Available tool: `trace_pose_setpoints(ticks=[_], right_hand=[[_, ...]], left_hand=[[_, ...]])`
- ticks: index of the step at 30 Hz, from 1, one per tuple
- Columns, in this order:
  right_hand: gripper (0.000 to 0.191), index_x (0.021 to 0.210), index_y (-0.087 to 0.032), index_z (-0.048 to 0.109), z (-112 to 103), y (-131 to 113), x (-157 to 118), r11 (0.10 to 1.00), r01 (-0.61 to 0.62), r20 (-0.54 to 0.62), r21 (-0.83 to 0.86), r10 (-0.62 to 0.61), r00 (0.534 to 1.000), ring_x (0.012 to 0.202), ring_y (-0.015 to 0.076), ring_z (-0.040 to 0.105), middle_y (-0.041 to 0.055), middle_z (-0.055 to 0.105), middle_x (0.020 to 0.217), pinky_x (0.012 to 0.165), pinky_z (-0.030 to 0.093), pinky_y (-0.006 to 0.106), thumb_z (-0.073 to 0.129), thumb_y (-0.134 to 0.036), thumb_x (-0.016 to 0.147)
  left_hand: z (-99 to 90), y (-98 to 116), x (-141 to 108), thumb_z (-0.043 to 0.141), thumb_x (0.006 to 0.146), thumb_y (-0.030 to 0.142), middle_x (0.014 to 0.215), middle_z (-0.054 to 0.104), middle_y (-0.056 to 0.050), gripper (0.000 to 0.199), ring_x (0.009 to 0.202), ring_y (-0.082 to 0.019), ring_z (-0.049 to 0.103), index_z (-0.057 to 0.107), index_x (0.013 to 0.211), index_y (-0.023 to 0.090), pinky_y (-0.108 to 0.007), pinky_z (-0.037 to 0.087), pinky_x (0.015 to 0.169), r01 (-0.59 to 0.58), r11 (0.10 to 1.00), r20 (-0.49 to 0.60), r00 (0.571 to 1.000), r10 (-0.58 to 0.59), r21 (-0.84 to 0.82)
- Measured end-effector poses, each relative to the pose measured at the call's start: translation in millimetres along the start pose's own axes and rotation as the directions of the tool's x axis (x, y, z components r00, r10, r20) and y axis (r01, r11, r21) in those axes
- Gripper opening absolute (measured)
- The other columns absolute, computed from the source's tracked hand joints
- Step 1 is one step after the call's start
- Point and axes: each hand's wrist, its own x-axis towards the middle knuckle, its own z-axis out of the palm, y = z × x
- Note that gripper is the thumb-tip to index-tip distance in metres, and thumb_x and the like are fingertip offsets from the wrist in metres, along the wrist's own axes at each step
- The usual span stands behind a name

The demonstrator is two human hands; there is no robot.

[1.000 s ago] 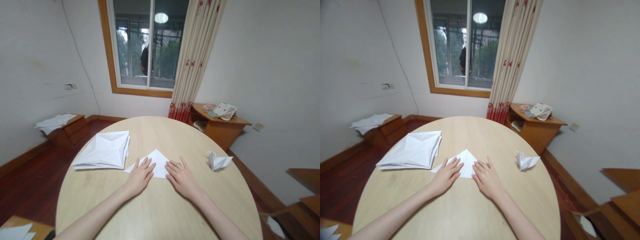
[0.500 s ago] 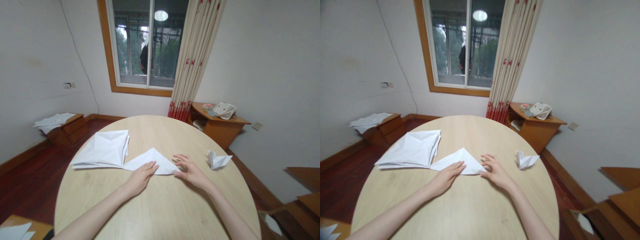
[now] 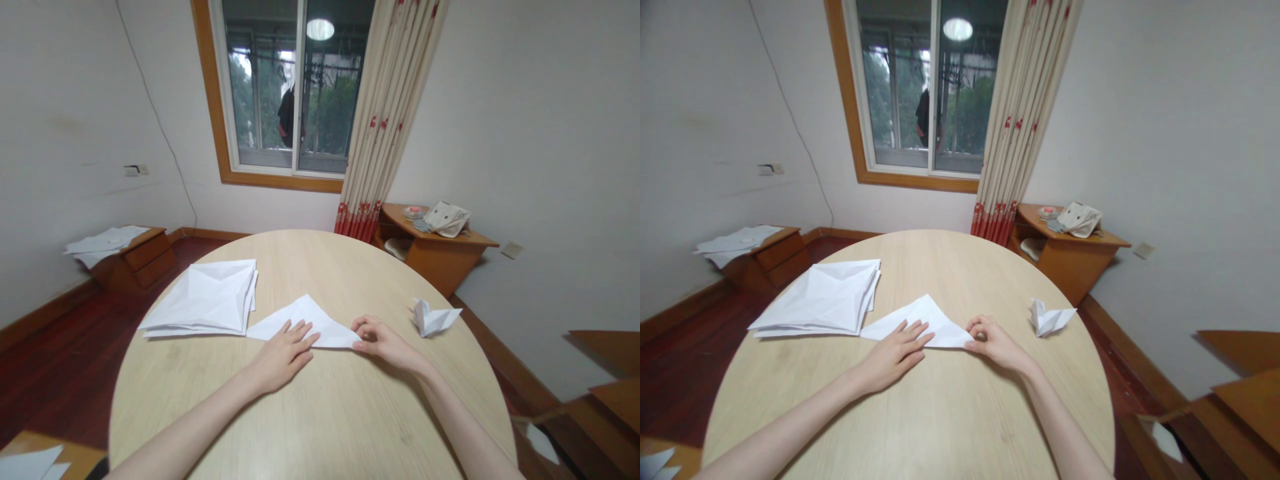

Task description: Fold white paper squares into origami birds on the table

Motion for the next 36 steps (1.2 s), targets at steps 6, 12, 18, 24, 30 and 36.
trace_pose_setpoints(ticks=[6,12,18,24,30,36], right_hand=[[0.013,0.075,-0.02,0.058,-2,7,-1,0.993,-0.006,-0.061,-0.119,-0.002,0.998,0.095,0.0219,0.055,0.0066,0.06,0.098,0.087,0.041,0.036,0.057,-0.032,0.08],[0.02,0.097,-0.02,0.057,16,5,3,0.974,-0.004,-0.224,-0.228,-0.048,0.973,0.102,0.0248,0.054,0.0075,0.061,0.105,0.092,0.04,0.043,0.055,-0.033,0.082],[0.027,0.114,-0.021,0.056,54,-7,5,0.865,0.089,-0.335,-0.493,-0.283,0.899,0.115,0.0276,0.05,0.0119,0.059,0.121,0.098,0.037,0.05,0.044,-0.025,0.09],[0.034,0.122,-0.015,0.054,72,-15,8,0.803,0.206,-0.257,-0.56,-0.405,0.878,0.121,0.0262,0.049,0.0145,0.056,0.128,0.103,0.042,0.048,0.038,-0.019,0.092],[0.044,0.133,-0.012,0.047,79,-17,11,0.849,0.152,-0.162,-0.507,-0.268,0.95,0.134,0.0259,0.038,0.0167,0.044,0.143,0.111,0.034,0.047,0.035,-0.026,0.093],[0.056,0.144,-0.008,0.033,82,-6,17,0.849,0.058,-0.096,-0.526,-0.126,0.987,0.142,0.0258,0.021,0.0163,0.028,0.152,0.115,0.024,0.047,0.031,-0.037,0.095]], left_hand=[[-4.0,3,-1,0.037,0.1,0.039,0.15,0.034,-0.003,0.042,0.14,-0.025,0.028,0.041,0.14,0.03,-0.053,0.017,0.114,0.006,0.997,0.017,1.0,-0.007,0.075],[-3.8,6,-3,0.038,0.098,0.048,0.149,0.035,-0.002,0.044,0.139,-0.029,0.029,0.043,0.138,0.032,-0.051,0.029,0.109,0.023,0.986,0.012,1.0,-0.026,0.163],[6.1,-1,-1,0.036,0.1,0.037,0.148,0.036,-0.007,0.046,0.137,-0.023,0.034,0.037,0.142,0.019,-0.043,0.033,0.11,0.047,0.989,-0.045,0.998,-0.041,0.14],[15.4,-8,0,0.036,0.099,0.029,0.146,0.04,-0.01,0.041,0.134,-0.021,0.04,0.046,0.136,0.014,-0.039,0.036,0.11,0.042,0.998,-0.143,0.989,-0.034,0.053],[13.7,-6,4,0.042,0.097,0.031,0.14,0.048,-0.011,0.037,0.13,-0.022,0.045,0.056,0.127,0.014,-0.038,0.038,0.108,0.059,0.998,-0.178,0.982,-0.057,0.005],[9.9,-5,6,0.05,0.094,0.033,0.141,0.046,-0.014,0.037,0.131,-0.025,0.043,0.059,0.124,0.013,-0.04,0.035,0.109,0.105,0.994,-0.152,0.984,-0.097,0.043]])
